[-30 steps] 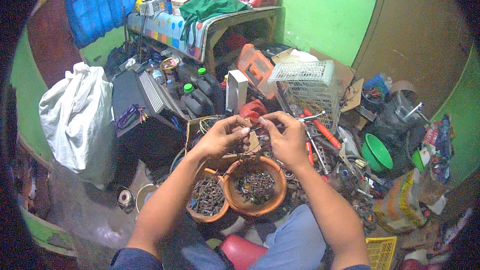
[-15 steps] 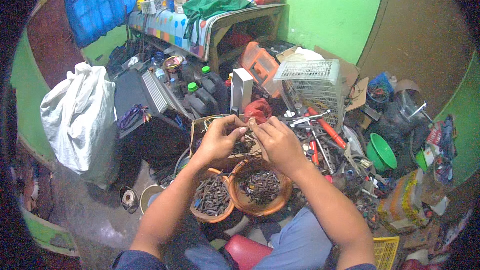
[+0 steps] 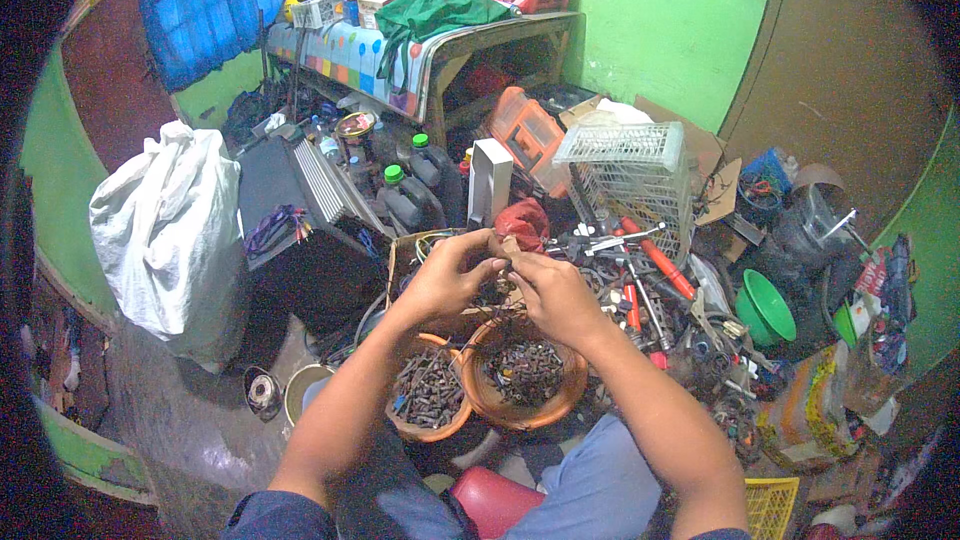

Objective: The person connects multiple colored wires to an electrical component, twisting the wire ends together and organizing the bundle by hand.

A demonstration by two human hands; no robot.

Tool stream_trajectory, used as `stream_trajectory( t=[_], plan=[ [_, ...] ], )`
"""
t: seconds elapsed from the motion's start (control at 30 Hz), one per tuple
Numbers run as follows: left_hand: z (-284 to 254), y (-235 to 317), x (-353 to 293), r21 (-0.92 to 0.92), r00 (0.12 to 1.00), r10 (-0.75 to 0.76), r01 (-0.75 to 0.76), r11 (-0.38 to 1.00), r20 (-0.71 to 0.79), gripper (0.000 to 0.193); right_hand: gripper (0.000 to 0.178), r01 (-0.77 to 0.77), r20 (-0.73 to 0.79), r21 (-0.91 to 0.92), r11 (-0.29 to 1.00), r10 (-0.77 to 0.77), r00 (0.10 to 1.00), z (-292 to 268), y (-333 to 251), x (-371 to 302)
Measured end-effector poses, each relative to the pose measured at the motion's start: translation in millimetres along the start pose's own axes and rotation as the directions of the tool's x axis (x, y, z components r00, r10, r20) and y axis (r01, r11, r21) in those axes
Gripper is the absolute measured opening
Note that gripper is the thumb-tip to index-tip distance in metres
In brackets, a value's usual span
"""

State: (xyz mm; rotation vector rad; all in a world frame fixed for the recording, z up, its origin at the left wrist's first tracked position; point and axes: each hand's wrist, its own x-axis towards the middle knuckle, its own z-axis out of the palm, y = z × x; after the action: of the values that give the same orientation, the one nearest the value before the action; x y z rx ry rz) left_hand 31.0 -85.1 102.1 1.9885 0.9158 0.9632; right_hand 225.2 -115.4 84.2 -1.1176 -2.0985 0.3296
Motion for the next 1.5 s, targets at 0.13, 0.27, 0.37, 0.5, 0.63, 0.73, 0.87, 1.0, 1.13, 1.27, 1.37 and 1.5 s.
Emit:
stream_trajectory(
  t=[0.13,0.27,0.37,0.5,0.63,0.73,0.87,1.0,1.13,1.27,1.37,1.5],
  plan=[
    [-11.1,-0.7,-6.4,0.078,0.99,0.085,-0.094,0.993,0.11,0.017,0.023,-0.408,0.314,0.378,0.831,0.299,0.901,-11.6,-5.3,-4.9],
    [-2.7,-1.1,-5.2,0.197,0.957,0.187,-0.232,0.953,0.224,0.019,0.018,-0.372,0.335,0.364,0.854,0.252,0.908,-22.1,2.8,-7.4],
    [-0.2,-0.4,-3.9,0.156,0.979,0.131,-0.155,0.975,0.155,0.023,0.019,-0.353,0.253,0.285,0.891,0.285,0.924,-26.5,2.8,-6.2],
    [1.0,-12.0,2.8,0.041,1.0,0.002,-0.002,0.999,0.003,0.027,0.018,-0.329,0.024,0.154,0.932,0.329,0.944,-32.6,-6.2,2.7],
    [0.7,-14.7,9.0,0.035,0.992,-0.065,0.069,0.997,-0.112,0.024,0.018,-0.303,-0.326,0.424,0.853,0.456,0.828,-36.7,17.3,3.8],
    [14.9,-31.9,6.1,0.031,0.979,-0.041,0.048,0.998,-0.201,0.022,0.019,-0.336,-0.352,0.396,0.855,0.479,0.804,-21.1,22.6,0.5],
    [29.3,-26.4,4.6,-0.156,0.939,-0.228,0.193,0.969,-0.256,0.018,0.017,-0.346,-0.245,0.514,0.785,0.52,0.818,-8.0,1.3,0.5],
    [34.9,-16.8,4.4,-0.413,0.931,-0.27,0.152,0.898,-0.247,0.018,0.018,-0.299,-0.2,0.581,0.757,0.489,0.849,-4.0,-14.7,0.9],
    [31.4,-24.4,5.1,-0.262,0.933,-0.137,0.048,0.964,-0.333,0.02,0.017,-0.288,-0.217,0.536,0.794,0.459,0.861,4.3,-17.1,0.3],
    [25.3,-14.4,2.4,-0.373,0.954,-0.205,0.113,0.921,-0.219,0.023,0.015,-0.258,-0.267,0.42,0.87,0.39,0.881,3.0,-18.6,-0.5],
    [24.6,-14.7,0.9,-0.318,0.954,-0.204,0.128,0.94,-0.22,0.024,0.015,-0.162,-0.333,0.261,0.952,0.246,0.91,5.6,-12.8,-1.0],
    [23.7,-8.1,-0.8,-0.32,0.952,-0.21,0.133,0.938,-0.22,0.027,0.015,-0.145,-0.341,0.154,0.977,0.19,0.921,1.3,-21.4,-1.4]
  ],
)
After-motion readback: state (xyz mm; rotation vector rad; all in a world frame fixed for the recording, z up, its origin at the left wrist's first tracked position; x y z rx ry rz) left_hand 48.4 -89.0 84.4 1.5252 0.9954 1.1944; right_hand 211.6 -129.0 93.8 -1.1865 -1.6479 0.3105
